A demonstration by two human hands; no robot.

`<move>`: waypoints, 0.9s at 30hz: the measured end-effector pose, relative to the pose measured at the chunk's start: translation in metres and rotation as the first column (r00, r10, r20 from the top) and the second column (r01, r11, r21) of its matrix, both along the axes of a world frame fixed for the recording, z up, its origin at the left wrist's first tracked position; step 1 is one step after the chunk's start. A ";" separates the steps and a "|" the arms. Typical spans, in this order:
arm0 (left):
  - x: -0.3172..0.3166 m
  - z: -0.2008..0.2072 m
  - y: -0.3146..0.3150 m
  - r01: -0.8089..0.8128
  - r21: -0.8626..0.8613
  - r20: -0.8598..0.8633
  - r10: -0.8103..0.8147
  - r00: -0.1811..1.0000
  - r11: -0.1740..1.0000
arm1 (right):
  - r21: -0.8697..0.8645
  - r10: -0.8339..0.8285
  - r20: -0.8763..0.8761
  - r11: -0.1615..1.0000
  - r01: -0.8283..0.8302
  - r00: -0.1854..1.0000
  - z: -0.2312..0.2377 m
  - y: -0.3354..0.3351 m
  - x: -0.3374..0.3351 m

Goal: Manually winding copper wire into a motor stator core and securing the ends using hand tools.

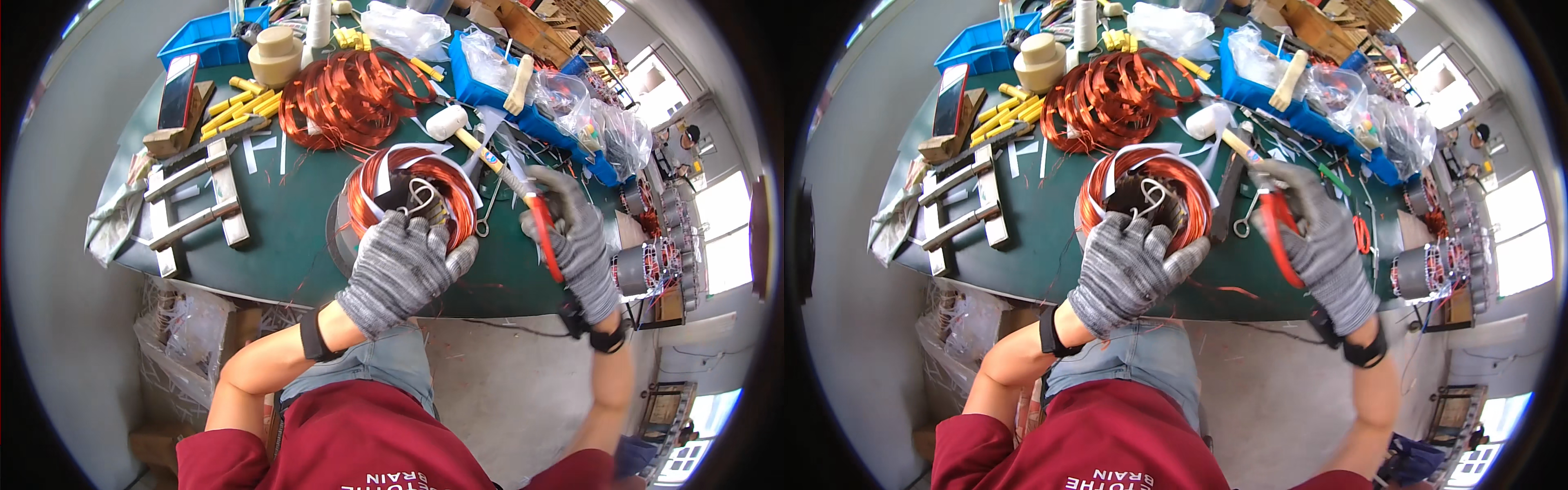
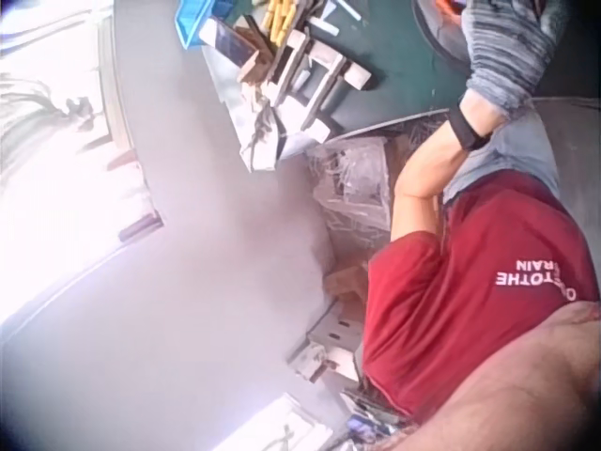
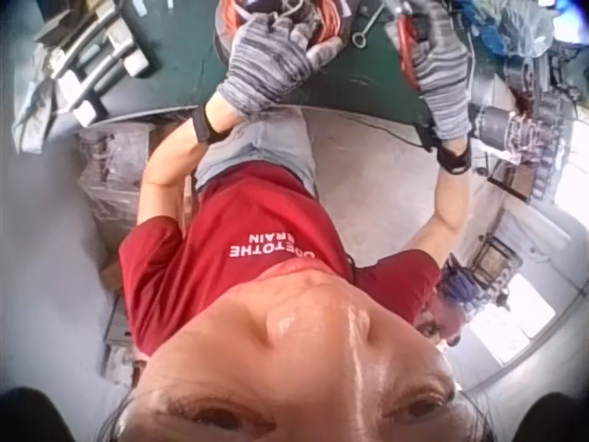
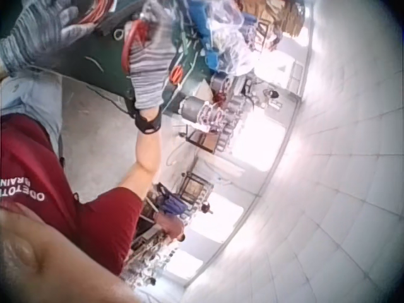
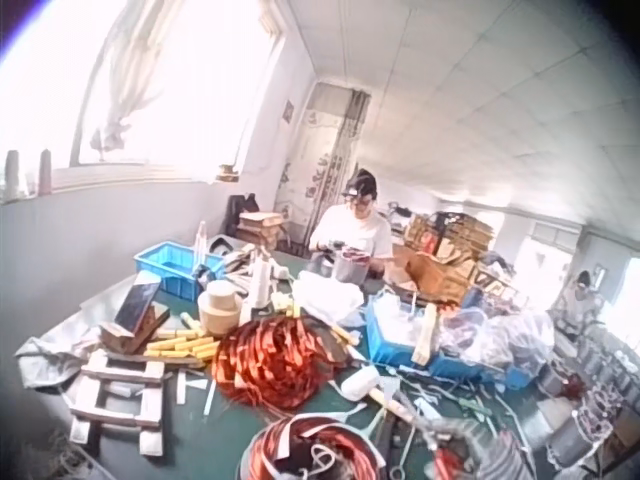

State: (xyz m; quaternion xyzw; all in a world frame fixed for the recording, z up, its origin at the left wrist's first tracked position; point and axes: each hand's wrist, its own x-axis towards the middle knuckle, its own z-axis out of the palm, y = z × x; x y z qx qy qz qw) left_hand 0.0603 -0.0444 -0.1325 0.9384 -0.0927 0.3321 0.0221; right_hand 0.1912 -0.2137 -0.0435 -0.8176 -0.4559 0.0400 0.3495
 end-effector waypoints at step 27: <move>0.074 0.035 0.084 0.042 -0.856 -0.315 -0.584 0.748 0.515 | 0.182 -0.035 -0.055 0.982 0.045 0.998 -0.100 -0.009 -0.007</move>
